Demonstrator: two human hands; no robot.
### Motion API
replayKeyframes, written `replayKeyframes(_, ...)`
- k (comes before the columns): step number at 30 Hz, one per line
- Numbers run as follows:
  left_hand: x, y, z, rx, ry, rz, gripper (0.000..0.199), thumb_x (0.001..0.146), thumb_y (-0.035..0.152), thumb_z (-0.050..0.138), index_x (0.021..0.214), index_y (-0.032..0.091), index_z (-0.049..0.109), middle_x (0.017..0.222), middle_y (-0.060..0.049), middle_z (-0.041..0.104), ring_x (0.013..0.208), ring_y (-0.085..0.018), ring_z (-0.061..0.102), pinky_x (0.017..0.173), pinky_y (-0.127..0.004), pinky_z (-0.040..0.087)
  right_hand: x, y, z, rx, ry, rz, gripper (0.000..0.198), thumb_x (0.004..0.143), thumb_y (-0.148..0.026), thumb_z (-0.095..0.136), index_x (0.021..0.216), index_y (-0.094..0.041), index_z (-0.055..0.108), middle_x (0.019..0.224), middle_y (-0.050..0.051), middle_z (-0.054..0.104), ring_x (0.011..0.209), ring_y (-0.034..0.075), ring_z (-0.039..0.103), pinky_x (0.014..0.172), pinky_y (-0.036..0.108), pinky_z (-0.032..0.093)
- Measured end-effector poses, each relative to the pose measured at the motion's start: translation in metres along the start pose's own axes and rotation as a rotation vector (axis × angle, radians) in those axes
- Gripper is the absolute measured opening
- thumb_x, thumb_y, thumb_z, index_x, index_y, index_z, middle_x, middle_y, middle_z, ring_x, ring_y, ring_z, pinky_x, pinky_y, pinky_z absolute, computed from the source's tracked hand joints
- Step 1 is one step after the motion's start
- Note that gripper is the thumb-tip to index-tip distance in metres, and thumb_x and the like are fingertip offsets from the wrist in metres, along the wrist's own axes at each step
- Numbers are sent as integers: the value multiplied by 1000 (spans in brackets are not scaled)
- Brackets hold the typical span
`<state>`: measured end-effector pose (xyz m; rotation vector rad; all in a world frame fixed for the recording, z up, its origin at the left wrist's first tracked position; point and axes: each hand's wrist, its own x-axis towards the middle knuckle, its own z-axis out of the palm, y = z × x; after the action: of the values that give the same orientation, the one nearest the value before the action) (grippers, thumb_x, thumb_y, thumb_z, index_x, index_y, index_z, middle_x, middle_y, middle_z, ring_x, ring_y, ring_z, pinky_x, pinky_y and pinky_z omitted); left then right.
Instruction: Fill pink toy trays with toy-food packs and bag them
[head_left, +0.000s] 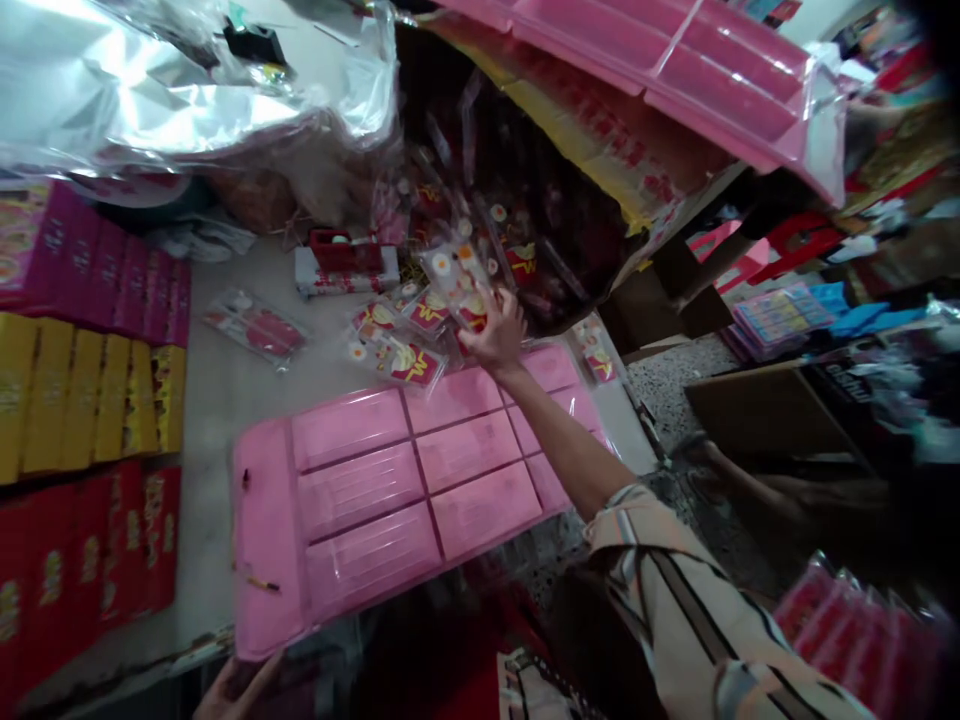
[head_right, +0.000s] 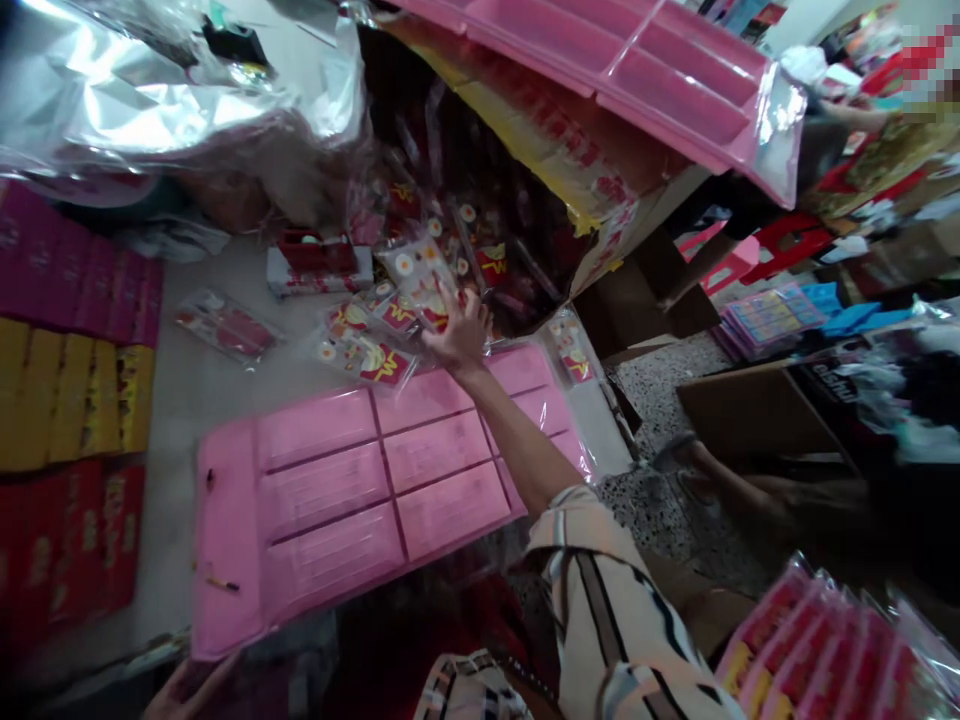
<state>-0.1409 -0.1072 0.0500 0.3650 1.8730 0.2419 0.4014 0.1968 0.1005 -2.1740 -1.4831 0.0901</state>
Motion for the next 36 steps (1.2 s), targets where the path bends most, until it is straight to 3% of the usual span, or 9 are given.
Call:
replayKeyframes(4, -2, -6, 2, 48, 21, 59, 80, 39, 69, 87, 96, 14, 74, 85, -8, 77, 84, -30, 73, 73, -35, 58, 47, -22, -4, 45, -38, -209, 83, 90, -59, 66, 154, -13, 39, 154, 16, 33, 144, 31, 37, 121, 51, 32)
replayKeyframes(7, -9, -6, 2, 84, 17, 91, 83, 47, 70, 86, 102, 9, 73, 88, -9, 77, 82, -25, 71, 74, -31, 56, 20, -15, -6, 167, -74, -317, 72, 95, -62, 58, 146, -11, 50, 148, 13, 44, 139, 23, 44, 119, 42, 36)
replayKeyframes(9, -22, -1, 0, 78, 7, 103, 82, 51, 67, 87, 106, 8, 72, 88, -8, 76, 80, -21, 69, 74, -28, 54, -44, -7, -17, 248, -143, -309, 58, 95, -58, 61, 134, -14, 61, 133, 12, 58, 128, 23, 54, 112, 43, 44)
replayKeyframes(11, -35, 6, -2, 55, 12, 115, 77, 54, 63, 88, 104, 8, 71, 85, -7, 73, 76, -17, 66, 69, -25, 51, -131, -3, -35, 305, -219, -238, 43, 96, -50, 63, 122, -17, 68, 112, 9, 68, 108, 24, 63, 98, 45, 53)
replayKeyframes(14, -45, 13, -11, 49, -55, 84, 70, 51, 57, 91, 97, 9, 70, 79, -6, 71, 70, -15, 63, 61, -22, 44, -267, -19, -63, 357, -290, -62, 25, 95, -41, 66, 110, -22, 71, 91, 6, 70, 84, 24, 64, 81, 42, 54)
replayKeyframes(17, -45, 14, -22, 67, -133, 51, 61, 53, 55, 90, 88, 9, 70, 76, -7, 70, 65, -13, 58, 56, -21, 38, -371, -70, -75, 573, -578, -57, 10, 94, -33, 65, 93, -26, 72, 84, 4, 72, 79, 22, 66, 75, 37, 53)
replayKeyframes(20, -47, 12, -30, 83, -202, 85, 56, 59, 56, 87, 83, 9, 70, 72, -5, 67, 60, -10, 52, 56, -22, 34, -430, -136, -62, 770, -798, -33, 10, 94, -29, 63, 91, -25, 73, 86, 3, 74, 82, 20, 68, 77, 33, 53)
replayKeyframes(26, -44, 12, -41, 172, -316, 117, 55, 67, 63, 80, 78, 9, 71, 61, 1, 57, 57, -9, 45, 57, -23, 29, -460, -217, -6, 686, -978, -57, 14, 93, -18, 63, 98, -21, 75, 92, 4, 73, 87, 18, 68, 81, 28, 50)
replayKeyframes(36, -34, -1, -54, 174, -369, 168, 56, 66, 66, 77, 72, 11, 70, 57, 0, 58, 54, -9, 43, 54, -23, 29, -479, -250, 22, 497, -1144, -103, 9, 88, -18, 72, 94, -24, 76, 94, 2, 75, 88, 19, 68, 80, 27, 48)
